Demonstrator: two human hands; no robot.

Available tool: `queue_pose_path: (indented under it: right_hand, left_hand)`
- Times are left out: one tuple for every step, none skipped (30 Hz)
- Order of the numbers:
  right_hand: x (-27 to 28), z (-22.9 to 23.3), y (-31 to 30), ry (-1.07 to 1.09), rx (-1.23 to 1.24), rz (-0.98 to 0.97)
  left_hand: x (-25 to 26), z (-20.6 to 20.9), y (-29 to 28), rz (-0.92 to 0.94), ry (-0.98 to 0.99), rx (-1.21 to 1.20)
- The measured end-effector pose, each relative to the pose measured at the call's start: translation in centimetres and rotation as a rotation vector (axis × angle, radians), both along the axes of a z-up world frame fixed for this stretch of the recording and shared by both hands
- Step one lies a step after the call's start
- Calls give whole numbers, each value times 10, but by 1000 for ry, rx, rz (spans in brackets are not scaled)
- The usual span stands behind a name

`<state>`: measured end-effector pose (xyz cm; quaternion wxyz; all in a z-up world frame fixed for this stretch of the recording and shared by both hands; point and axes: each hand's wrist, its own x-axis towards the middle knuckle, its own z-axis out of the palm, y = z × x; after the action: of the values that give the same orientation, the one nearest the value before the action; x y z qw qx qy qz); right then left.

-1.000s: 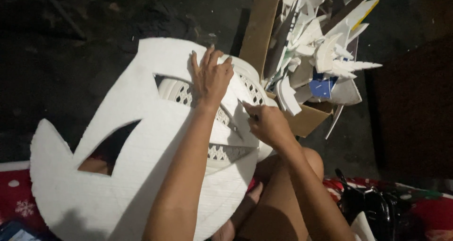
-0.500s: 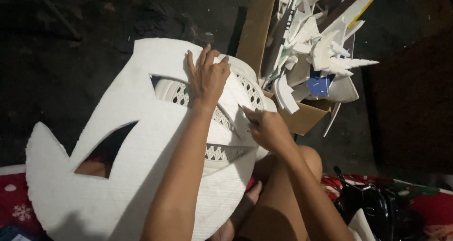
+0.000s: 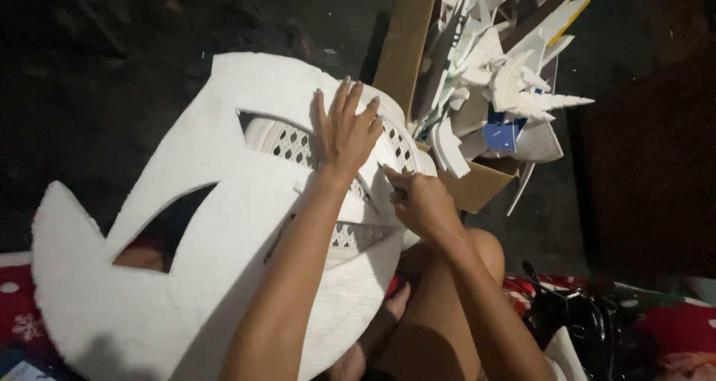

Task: Using a utility knife to cut decorative shapes and patterns out of a large circular white foam board.

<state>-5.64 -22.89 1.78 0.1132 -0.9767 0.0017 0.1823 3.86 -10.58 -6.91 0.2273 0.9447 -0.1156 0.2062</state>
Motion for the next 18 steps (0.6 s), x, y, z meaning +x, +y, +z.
queue_pose_path:
  right_hand:
    - [-4, 1, -2, -3, 1, 1]
    - [-7, 2, -5, 5, 9, 5]
    - [-10, 4, -7, 11, 18, 7]
    - [-9, 5, -4, 6, 19, 8]
    - [-10, 5, -3, -16, 31, -8]
    - [-11, 5, -2, -39, 43, -23]
    - [-12, 4, -2, -36, 41, -26]
    - [-14, 3, -3, -37, 33, -16]
    - [-13, 2, -2, -42, 27, -6]
    - [-18, 1, -2, -41, 28, -9]
    - [-21, 0, -3, -31, 26, -40]
    - [-24, -1, -3, -22, 24, -70]
    - [-24, 1, -2, -19, 22, -69]
    - [-24, 3, -1, -18, 22, -68]
    - [-24, 5, 0, -18, 23, -71]
    - [-27, 7, 1, -16, 21, -76]
    - [-27, 9, 3, -14, 9, -76]
    - [-27, 12, 6, -12, -3, -77]
  left_hand:
    - [0, -1, 0, 1, -3, 1]
    - [0, 0, -1, 6, -15, -4]
    - [1, 0, -2, 10, -29, -9]
    - [4, 1, -1, 11, -34, -8]
    - [3, 0, -2, 18, -33, -8]
    - [3, -1, -4, 25, -32, -8]
    - [2, -1, -4, 22, -28, -10]
    - [1, -1, -5, 23, 4, -13]
    - [3, 0, -4, 24, 33, -13]
    - [1, 0, -4, 21, 34, -11]
    - [2, 1, -4, 18, 53, -16]
    - [3, 2, -4, 14, 72, -21]
    - [3, 0, -4, 15, 75, -23]
    - [4, -1, -4, 22, 64, -16]
    - [5, -3, -5, 23, 52, -8]
    - [3, -5, -6, 19, 55, -10]
    - [5, -6, -6, 21, 68, -20]
    - [7, -6, -6, 23, 82, -29]
